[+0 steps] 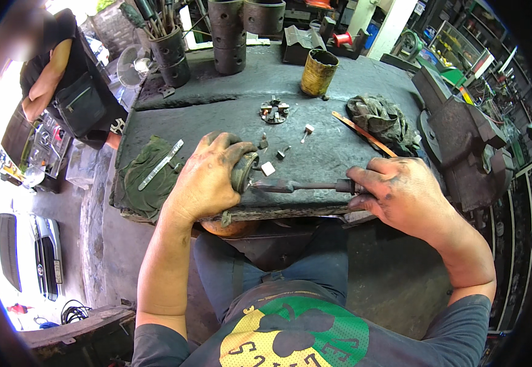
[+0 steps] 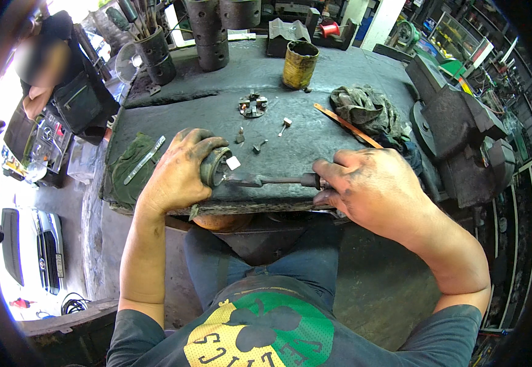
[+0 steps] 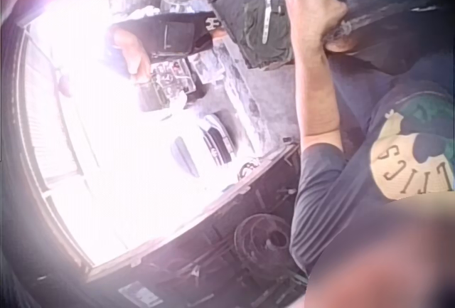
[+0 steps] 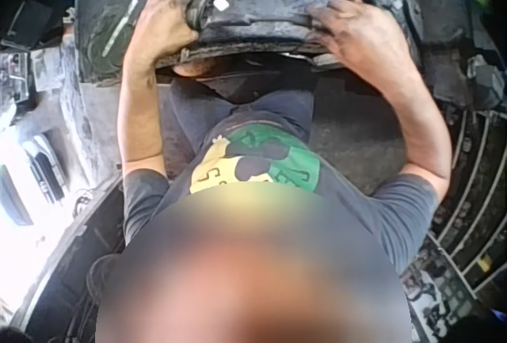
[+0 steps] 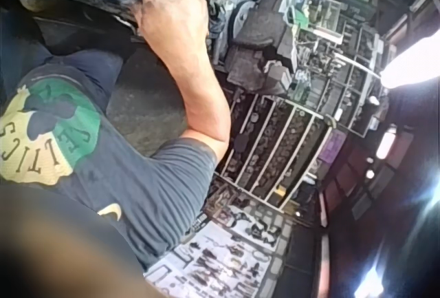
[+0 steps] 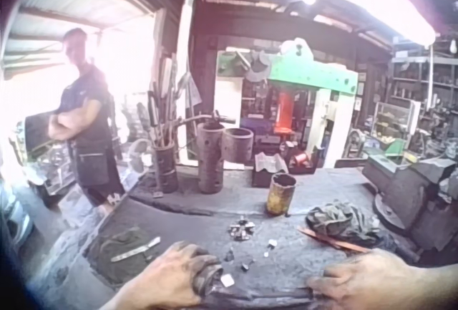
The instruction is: The person uses a screwdriver to pry and adjust small components inside a cylindrical metal housing on a workbench. They repeatedly insert the tool, apply pressure, and reposition the housing while a bystander watches.
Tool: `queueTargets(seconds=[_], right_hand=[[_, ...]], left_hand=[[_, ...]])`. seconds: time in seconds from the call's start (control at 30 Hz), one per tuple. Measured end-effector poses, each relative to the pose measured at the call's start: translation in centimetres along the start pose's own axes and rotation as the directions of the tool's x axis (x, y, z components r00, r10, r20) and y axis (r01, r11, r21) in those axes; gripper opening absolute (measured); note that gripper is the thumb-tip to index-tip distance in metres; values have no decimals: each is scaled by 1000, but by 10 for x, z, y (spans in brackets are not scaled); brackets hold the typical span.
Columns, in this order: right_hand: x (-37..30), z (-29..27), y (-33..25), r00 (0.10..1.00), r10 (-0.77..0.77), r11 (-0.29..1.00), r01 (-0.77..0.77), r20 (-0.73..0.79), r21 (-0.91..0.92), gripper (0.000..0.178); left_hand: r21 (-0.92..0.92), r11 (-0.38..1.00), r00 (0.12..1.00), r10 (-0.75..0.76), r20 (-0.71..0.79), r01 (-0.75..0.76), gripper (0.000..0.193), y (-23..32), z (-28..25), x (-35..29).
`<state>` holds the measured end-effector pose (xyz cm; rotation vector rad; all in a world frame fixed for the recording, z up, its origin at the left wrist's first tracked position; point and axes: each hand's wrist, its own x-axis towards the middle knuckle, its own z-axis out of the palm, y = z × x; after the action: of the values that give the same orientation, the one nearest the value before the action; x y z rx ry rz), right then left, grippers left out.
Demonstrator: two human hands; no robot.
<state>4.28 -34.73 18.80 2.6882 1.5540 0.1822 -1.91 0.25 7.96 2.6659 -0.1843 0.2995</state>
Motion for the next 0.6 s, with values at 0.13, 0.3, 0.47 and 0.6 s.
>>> queueTargets(seconds=[0.13,0.3,0.47,0.6], right_hand=[[-5,-4,1,999,37,999,-37,11,-27,52],[-3,4,0,1000,21,1000,-21,8,1,52],[2,8,-1,1000,6,1000,-6,-5,15,52],[3,5,1,1000,14,1000,-14,27,16,51]], left_hand=[[-8,1000,1000,-16,1,16,74,-1,1,-1],[-5,1000,1000,10,-12,-10,72,1,0,-1],[-11,1000,1000,-6,-12,5,71,1,0,-2],[-3,1000,1000,1,-19,-1,71,1,0,-2]])
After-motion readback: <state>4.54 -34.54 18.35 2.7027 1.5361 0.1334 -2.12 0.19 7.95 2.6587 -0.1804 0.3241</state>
